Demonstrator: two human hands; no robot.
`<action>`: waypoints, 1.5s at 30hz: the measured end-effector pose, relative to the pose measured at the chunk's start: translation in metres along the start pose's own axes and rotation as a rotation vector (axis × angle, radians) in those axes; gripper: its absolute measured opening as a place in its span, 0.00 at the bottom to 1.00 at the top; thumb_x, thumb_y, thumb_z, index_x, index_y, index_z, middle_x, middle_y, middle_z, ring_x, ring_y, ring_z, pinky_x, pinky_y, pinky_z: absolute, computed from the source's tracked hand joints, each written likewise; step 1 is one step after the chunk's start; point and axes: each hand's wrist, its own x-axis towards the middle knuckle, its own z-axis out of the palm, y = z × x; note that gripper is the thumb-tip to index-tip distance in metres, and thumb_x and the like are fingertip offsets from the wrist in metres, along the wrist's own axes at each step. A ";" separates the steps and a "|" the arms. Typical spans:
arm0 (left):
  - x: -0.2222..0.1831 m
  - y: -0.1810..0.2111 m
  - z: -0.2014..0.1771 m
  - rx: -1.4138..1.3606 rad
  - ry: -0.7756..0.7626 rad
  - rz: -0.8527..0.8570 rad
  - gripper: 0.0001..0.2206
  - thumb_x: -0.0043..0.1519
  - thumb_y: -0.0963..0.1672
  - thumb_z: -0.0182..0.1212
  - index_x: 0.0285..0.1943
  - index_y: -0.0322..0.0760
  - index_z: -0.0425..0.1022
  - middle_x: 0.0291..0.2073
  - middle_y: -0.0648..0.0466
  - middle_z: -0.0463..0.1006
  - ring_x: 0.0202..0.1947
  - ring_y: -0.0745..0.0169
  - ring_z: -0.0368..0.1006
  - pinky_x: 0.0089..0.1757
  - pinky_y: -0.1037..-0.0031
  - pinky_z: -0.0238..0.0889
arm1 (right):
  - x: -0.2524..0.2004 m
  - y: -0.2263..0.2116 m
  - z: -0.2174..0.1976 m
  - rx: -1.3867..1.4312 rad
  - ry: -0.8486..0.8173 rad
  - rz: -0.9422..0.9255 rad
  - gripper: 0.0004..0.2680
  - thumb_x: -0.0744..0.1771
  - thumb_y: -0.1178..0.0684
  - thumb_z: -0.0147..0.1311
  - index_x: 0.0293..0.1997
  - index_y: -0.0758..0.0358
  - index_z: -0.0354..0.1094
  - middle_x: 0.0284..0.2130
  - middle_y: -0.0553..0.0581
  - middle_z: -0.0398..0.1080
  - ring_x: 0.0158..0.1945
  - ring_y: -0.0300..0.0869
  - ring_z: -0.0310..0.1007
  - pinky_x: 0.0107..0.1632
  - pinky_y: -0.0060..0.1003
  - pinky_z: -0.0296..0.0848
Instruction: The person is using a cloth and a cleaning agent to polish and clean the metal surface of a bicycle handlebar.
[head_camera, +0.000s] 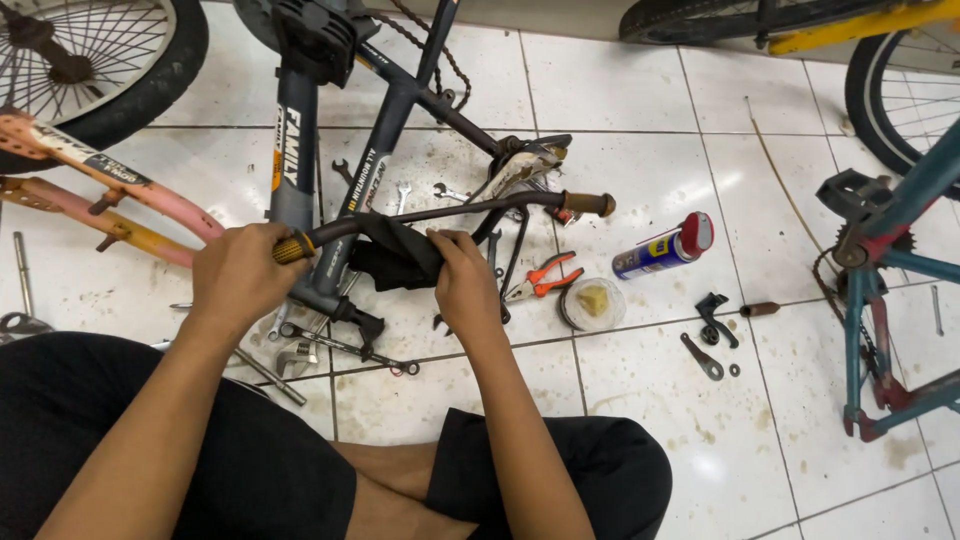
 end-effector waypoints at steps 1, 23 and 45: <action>0.000 0.000 -0.001 0.000 -0.004 0.008 0.13 0.56 0.45 0.70 0.47 0.33 0.83 0.33 0.39 0.84 0.38 0.34 0.82 0.40 0.53 0.71 | -0.002 0.001 -0.004 -0.002 0.006 0.007 0.17 0.68 0.65 0.42 0.61 0.55 0.70 0.53 0.56 0.72 0.57 0.51 0.75 0.55 0.39 0.77; 0.021 -0.001 0.028 0.211 0.084 0.154 0.19 0.51 0.50 0.74 0.44 0.34 0.84 0.32 0.45 0.84 0.30 0.45 0.78 0.35 0.62 0.68 | -0.053 0.200 -0.084 -0.099 0.242 0.718 0.27 0.64 0.59 0.48 0.72 0.69 0.43 0.65 0.78 0.48 0.61 0.68 0.58 0.61 0.55 0.63; 0.019 -0.001 0.035 0.309 0.382 0.514 0.28 0.52 0.58 0.69 0.55 0.45 0.75 0.47 0.55 0.76 0.57 0.51 0.71 0.51 0.58 0.65 | -0.051 0.115 -0.118 0.253 0.114 0.650 0.19 0.65 0.64 0.38 0.61 0.88 0.60 0.35 0.83 0.73 0.33 0.59 0.81 0.38 0.48 0.78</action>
